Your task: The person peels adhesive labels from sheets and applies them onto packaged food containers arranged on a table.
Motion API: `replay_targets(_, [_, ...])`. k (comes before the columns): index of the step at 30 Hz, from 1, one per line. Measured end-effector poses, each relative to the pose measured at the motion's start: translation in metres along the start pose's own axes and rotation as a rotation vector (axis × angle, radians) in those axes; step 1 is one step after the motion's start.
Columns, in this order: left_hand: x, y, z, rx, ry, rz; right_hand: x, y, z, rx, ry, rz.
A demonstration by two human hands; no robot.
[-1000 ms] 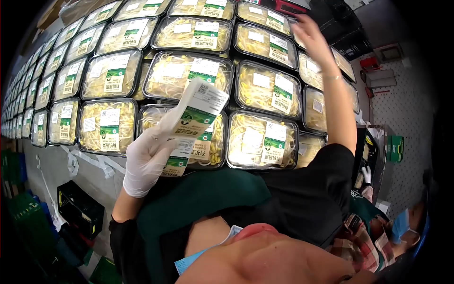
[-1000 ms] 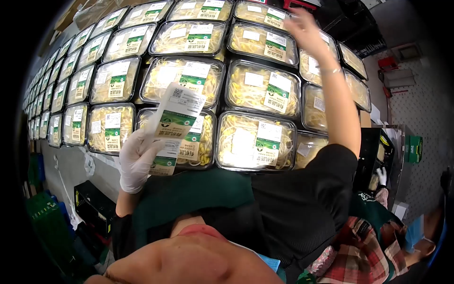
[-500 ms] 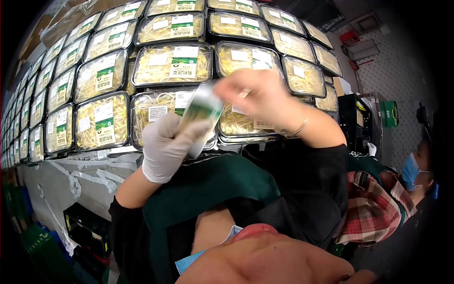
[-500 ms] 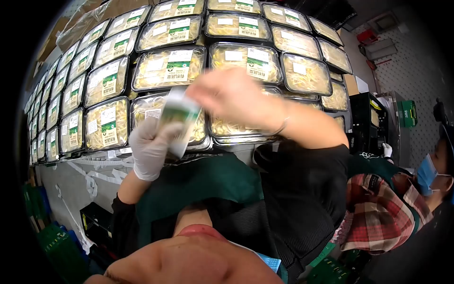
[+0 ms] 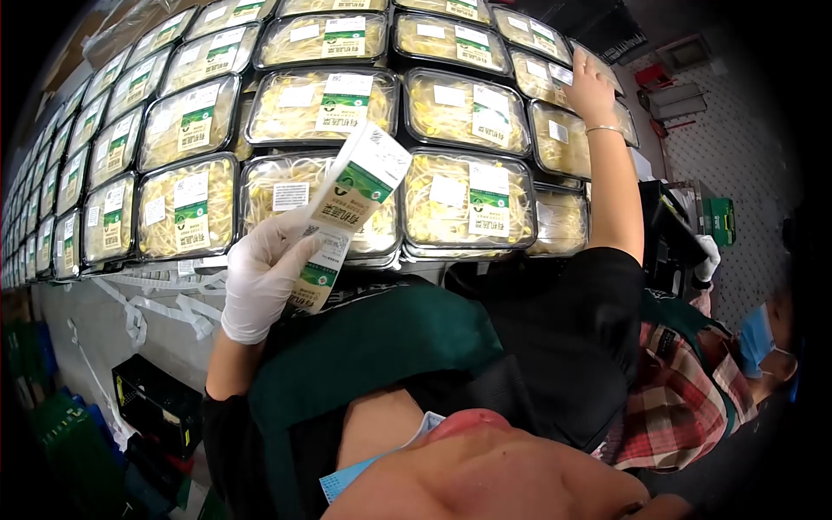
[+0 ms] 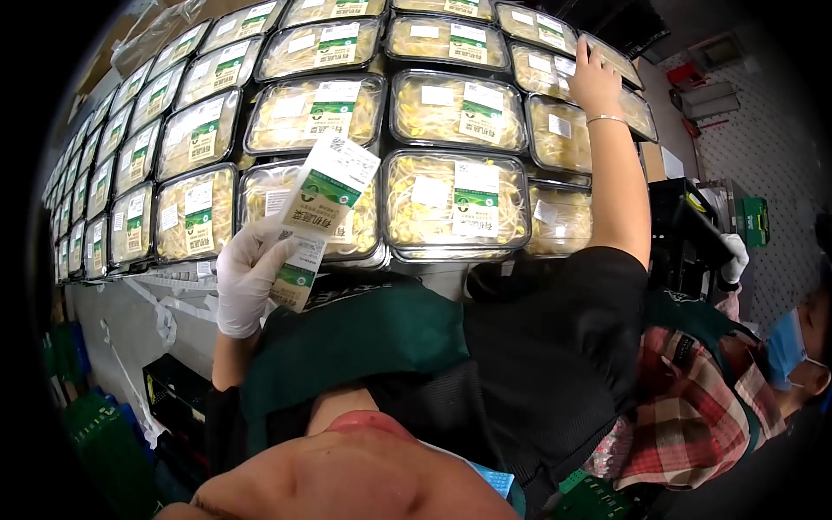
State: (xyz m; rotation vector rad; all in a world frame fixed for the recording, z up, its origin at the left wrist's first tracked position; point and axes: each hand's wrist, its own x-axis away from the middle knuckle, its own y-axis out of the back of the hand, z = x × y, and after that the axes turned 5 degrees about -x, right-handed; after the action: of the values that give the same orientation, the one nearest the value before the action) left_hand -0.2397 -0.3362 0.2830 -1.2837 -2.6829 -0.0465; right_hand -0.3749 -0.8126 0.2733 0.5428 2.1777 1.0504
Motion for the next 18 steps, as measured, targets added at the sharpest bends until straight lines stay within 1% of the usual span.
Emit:
replay_targets(1, [0.0,0.0,0.0,0.043,-0.013,0.037,0.003,0.018,0.008,-0.242,0.091,-0.078])
replay_targets(2, [0.0,-0.002,0.001,0.043,-0.015,0.039,0.006,0.057,0.031,-0.609,0.047,0.186])
replay_targets(3, [-0.001,-0.006,0.003,0.082,-0.088,0.034,0.024,0.106,0.06,-1.033,0.113,0.414])
replay_targets(4, [0.0,-0.008,0.005,0.122,-0.159,0.032,0.043,0.118,0.082,-1.585,0.592,0.461])
replay_targets(5, [0.0,-0.008,0.007,0.145,-0.183,0.044,0.079,0.181,0.103,-1.805,0.628,0.72])
replay_targets(6, [0.001,-0.003,0.011,0.147,-0.185,0.053,0.097,0.199,0.116,-1.637,0.823,0.539])
replay_targets(7, [0.001,0.006,0.015,-0.025,-0.224,0.103,0.111,0.208,0.129,-1.573,0.864,0.293])
replay_targets(8, [0.0,0.015,0.017,-0.197,-0.263,0.153,0.115,0.212,0.136,-1.45,0.901,0.137])
replay_targets(9, [-0.002,0.023,0.009,-0.369,-0.333,0.245,0.12,0.215,0.143,-1.467,0.913,0.075])
replay_targets(10, [-0.002,0.017,0.004,-0.369,-0.335,0.254,0.126,0.215,0.15,-1.485,0.925,0.013])
replay_targets(11, [-0.001,0.002,0.0,-0.302,-0.366,0.109,0.133,0.216,0.156,-1.49,0.943,0.069])
replay_targets(12, [0.001,-0.01,-0.004,-0.234,-0.393,-0.035,0.142,0.218,0.163,-1.51,0.898,0.042])
replay_targets(13, [0.008,-0.013,-0.011,-0.024,-0.162,0.091,0.15,0.22,0.165,-1.538,0.819,0.074])
replay_targets(14, [0.011,-0.025,-0.012,0.201,-0.059,0.014,0.154,0.222,0.165,-1.562,0.74,0.101])
replay_targets(16, [0.006,-0.019,0.005,0.099,-0.198,0.071,0.155,0.223,0.147,-1.58,0.611,0.176])
replay_targets(17, [0.008,-0.025,0.004,-0.047,-0.229,0.034,0.15,0.222,0.131,-1.484,0.543,0.058])
replay_targets(18, [0.004,-0.023,0.016,-0.151,-0.263,0.042,0.138,0.22,0.108,-1.364,0.353,0.059])
